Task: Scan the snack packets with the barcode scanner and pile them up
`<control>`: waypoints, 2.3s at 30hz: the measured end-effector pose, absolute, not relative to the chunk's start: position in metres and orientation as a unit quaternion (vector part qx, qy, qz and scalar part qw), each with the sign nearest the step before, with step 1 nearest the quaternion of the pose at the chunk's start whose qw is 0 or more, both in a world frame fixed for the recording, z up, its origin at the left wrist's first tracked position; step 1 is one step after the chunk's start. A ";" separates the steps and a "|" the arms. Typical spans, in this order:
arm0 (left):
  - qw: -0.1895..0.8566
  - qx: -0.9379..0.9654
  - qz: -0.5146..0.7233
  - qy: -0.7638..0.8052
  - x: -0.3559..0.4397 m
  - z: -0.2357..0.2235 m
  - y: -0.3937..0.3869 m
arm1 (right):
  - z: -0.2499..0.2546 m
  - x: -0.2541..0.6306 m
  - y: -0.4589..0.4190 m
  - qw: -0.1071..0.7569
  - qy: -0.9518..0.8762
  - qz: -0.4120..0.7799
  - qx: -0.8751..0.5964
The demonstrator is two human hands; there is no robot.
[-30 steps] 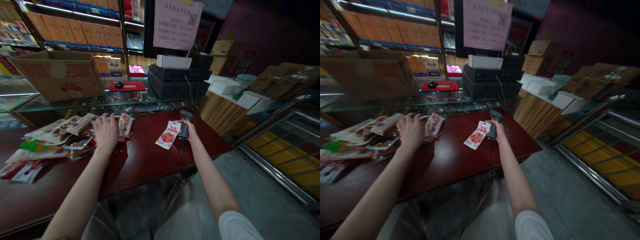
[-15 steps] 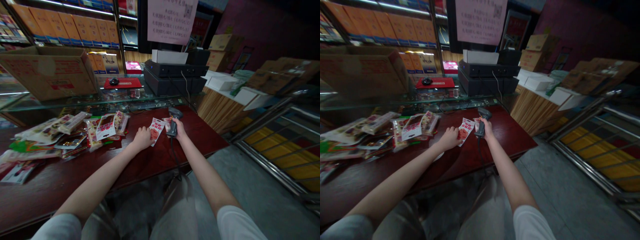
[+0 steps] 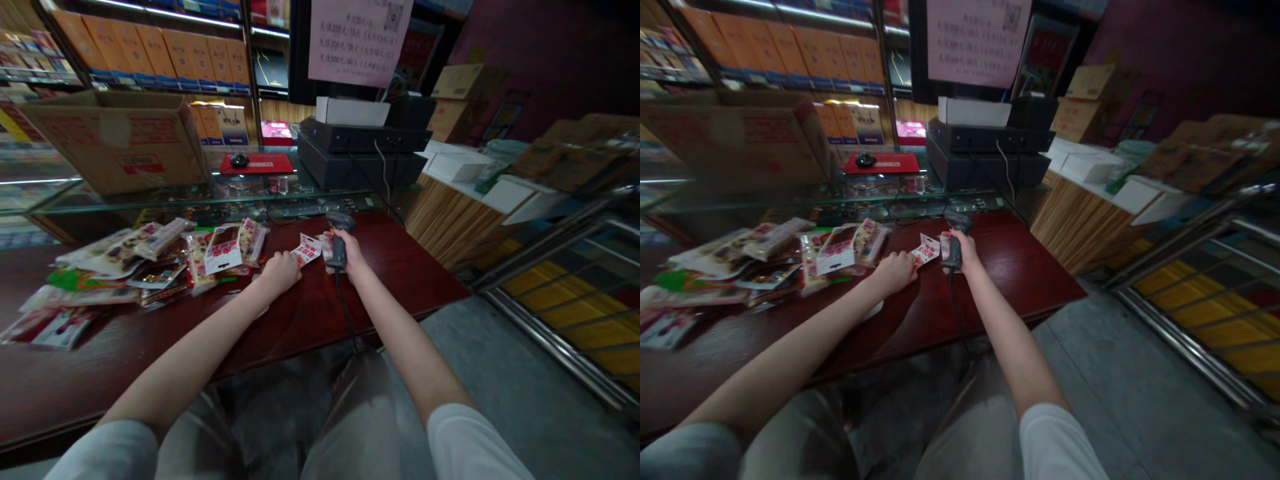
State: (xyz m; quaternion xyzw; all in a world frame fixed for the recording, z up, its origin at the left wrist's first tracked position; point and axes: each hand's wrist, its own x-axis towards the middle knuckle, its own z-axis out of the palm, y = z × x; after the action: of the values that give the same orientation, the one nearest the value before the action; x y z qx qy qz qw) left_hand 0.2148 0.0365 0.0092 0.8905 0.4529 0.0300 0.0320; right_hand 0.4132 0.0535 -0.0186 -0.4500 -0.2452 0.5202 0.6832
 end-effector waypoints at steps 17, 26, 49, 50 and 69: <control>0.594 0.490 0.542 0.336 0.166 0.010 0.064 | 0.005 0.419 0.009 0.492 -0.450 0.660 -0.346; 0.612 0.410 0.623 0.262 0.163 -0.001 0.072 | 0.001 0.415 0.007 0.457 -0.479 0.681 -0.314; -0.064 0.631 0.367 0.681 0.077 0.033 0.076 | -0.002 0.454 0.026 0.644 -0.236 0.502 -0.527; -0.073 0.648 0.378 0.657 0.083 0.033 0.074 | -0.002 0.455 0.026 0.637 -0.222 0.518 -0.526; 0.169 0.838 0.147 0.498 0.229 -0.019 0.054 | -0.006 0.435 0.024 0.612 -0.254 0.626 -0.411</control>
State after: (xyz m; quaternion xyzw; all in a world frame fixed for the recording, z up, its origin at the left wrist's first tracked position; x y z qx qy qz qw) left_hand 0.2289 0.0535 -0.0191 0.8379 0.4978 0.1468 0.1691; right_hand 0.4347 0.0243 -0.0060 -0.4111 -0.2540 0.6257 0.6124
